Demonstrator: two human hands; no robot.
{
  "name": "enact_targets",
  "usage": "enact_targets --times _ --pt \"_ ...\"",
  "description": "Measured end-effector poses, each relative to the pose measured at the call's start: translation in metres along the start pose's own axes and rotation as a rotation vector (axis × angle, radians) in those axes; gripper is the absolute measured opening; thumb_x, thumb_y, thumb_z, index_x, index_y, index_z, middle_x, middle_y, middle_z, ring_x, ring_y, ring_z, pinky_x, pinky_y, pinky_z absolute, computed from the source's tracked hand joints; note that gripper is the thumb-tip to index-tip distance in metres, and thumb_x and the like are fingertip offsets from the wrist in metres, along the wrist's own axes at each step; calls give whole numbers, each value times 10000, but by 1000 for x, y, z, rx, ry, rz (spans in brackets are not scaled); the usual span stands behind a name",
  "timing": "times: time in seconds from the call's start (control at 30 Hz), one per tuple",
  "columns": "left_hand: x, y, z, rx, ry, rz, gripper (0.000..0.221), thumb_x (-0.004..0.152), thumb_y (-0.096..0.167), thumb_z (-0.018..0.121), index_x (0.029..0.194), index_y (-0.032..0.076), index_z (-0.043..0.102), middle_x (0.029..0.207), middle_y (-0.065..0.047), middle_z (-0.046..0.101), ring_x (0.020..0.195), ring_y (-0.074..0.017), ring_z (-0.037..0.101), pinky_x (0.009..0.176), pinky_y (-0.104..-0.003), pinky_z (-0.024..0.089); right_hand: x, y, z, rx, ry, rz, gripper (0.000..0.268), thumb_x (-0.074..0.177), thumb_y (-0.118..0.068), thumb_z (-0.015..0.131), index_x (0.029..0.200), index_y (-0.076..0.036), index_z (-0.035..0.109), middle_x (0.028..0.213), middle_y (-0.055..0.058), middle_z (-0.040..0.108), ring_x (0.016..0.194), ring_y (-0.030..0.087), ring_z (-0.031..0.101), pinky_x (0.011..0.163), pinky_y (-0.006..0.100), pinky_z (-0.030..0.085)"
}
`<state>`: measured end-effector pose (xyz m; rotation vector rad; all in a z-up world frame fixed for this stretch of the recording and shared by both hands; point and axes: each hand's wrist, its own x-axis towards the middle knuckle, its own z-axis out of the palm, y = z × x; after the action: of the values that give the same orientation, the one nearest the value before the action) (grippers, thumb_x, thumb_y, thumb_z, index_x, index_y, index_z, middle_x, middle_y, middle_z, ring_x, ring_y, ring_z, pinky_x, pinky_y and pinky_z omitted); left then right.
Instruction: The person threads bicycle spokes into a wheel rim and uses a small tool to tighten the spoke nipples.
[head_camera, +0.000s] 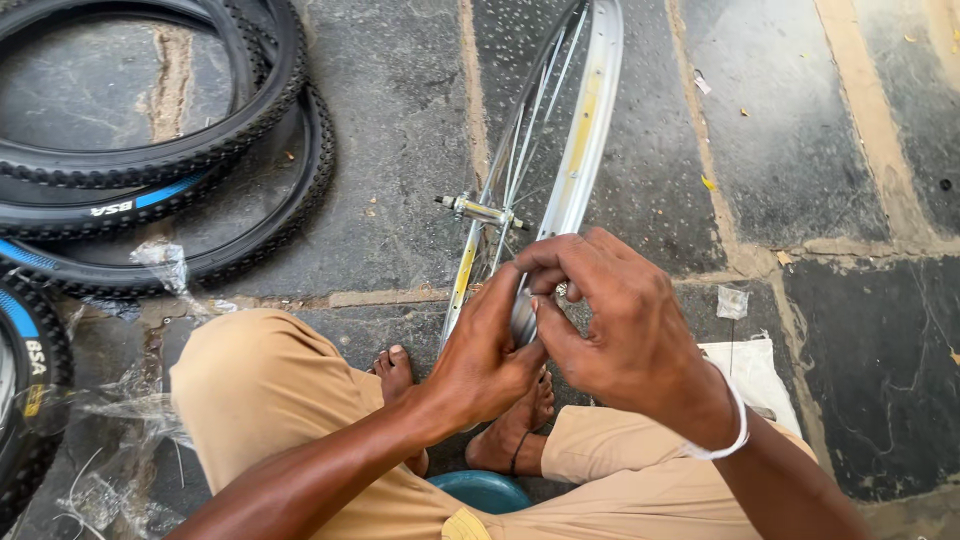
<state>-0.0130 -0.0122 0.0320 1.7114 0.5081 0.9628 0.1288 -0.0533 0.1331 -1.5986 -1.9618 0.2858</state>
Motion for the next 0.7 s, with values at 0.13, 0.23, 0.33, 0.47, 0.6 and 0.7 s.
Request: enact_targets --times 0.13,0.23,0.33,0.47,0.6,0.7 --pt "0 0 -3 -10 -46 -106 573 861 -2 614 1410 19 450 1169 -205 634 1056 -334 687 838 -409 553 -1 -11 10 -153 1 -10 330 790 -9 659 1117 -17 619 832 90 658 761 245 648 653 400 509" --pt "-1 3 -6 -53 -24 -116 569 879 26 588 1424 13 426 1156 -210 636 995 -325 692 746 -385 554 -1 -17 14 -163 32 13 358 779 -5 672 1133 -7 613 826 112 659 778 266 662 671 408 522" --pt "-5 2 -10 24 -25 -246 437 908 87 599 1326 14 495 1008 -168 659 834 -261 706 653 -370 513 -12 -10 22 -204 84 -67 388 807 -31 683 1184 23 604 1001 168 681 907 282 684 756 391 563" --pt "-17 -2 -25 34 -7 -186 165 1044 181 634 1084 20 636 820 -76 632 718 -160 586 609 -321 481 -31 38 56 890 360 300 260 991 -167 687 1177 4 624 1017 94 696 831 165 712 678 312 610" --pt "-26 -4 -40 181 134 -237 234 1066 220 551 996 36 678 658 -1 602 547 -71 556 478 -262 439 -14 90 133 1485 -122 441 282 913 -299 664 1014 -47 742 962 34 734 811 125 712 604 306 602" --pt "-20 0 -60 283 189 -182 235 1064 226 563 1023 26 680 654 1 616 551 -69 546 486 -254 441 -3 101 167 1731 -32 257 236 971 -285 715 925 -53 716 848 53 688 757 137 668 666 297 557"
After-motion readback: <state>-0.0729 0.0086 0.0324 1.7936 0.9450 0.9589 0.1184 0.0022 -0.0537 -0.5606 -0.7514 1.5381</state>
